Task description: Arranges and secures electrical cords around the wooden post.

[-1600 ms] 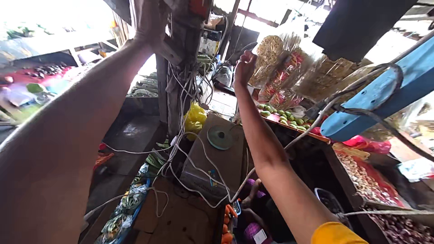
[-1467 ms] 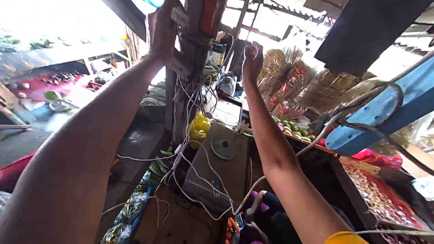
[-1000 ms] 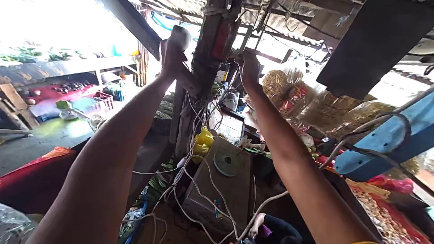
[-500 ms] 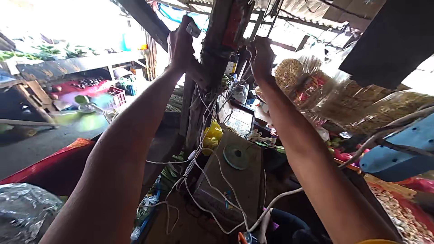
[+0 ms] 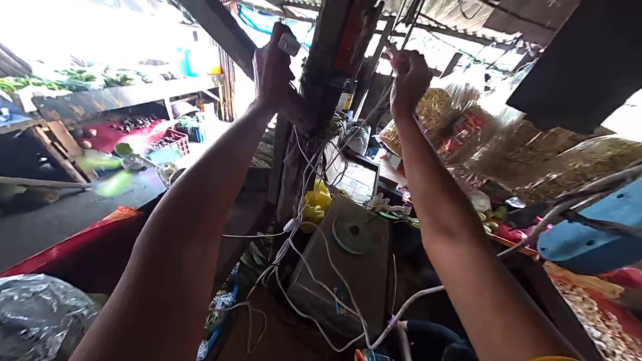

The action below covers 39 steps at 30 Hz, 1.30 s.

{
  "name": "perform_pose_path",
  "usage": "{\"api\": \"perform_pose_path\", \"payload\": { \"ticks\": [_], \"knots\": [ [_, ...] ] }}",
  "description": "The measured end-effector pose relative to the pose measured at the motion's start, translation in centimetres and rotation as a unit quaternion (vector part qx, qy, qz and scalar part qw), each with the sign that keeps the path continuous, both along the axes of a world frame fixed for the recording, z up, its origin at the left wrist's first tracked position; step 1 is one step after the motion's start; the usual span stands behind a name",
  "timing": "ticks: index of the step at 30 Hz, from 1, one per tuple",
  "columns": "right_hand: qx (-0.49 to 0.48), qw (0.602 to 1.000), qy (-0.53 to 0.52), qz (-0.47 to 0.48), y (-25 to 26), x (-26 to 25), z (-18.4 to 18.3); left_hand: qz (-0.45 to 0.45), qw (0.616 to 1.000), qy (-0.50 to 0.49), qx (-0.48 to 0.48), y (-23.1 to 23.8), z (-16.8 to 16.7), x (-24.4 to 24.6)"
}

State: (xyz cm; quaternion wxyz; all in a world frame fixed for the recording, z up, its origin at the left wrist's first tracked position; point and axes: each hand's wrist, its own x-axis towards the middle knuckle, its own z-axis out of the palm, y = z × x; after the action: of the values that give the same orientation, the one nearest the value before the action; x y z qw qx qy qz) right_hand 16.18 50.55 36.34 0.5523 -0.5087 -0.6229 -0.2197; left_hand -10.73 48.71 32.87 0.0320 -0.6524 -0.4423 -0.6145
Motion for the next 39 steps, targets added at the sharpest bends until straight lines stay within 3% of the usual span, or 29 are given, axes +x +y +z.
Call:
{"api": "perform_pose_path", "payload": {
  "ticks": [4,14,19,26,34,39],
  "knots": [
    [0.028,0.998,-0.062,0.005,0.0,-0.4,1.5,-0.004,1.000,-0.006,0.004,-0.1,-0.1,-0.1],
    [0.023,0.995,-0.098,0.018,0.1,-1.9,2.5,-0.003,1.000,-0.018,-0.022,-0.4,-0.1,0.2],
    [0.012,0.992,-0.123,0.031,0.0,-1.8,3.0,-0.003,1.000,-0.014,-0.002,0.3,-0.7,0.2],
    [0.074,0.978,-0.192,0.035,1.2,-1.3,3.1,0.024,0.998,-0.009,0.055,1.1,-1.5,0.7],
    [0.079,0.973,-0.218,-0.001,1.3,-1.5,3.3,0.003,0.992,0.093,0.083,0.6,-1.7,0.6],
    [0.071,0.982,-0.174,0.015,1.2,-1.9,2.8,0.008,0.995,0.062,0.078,0.6,-1.7,0.9]
  ]
}}
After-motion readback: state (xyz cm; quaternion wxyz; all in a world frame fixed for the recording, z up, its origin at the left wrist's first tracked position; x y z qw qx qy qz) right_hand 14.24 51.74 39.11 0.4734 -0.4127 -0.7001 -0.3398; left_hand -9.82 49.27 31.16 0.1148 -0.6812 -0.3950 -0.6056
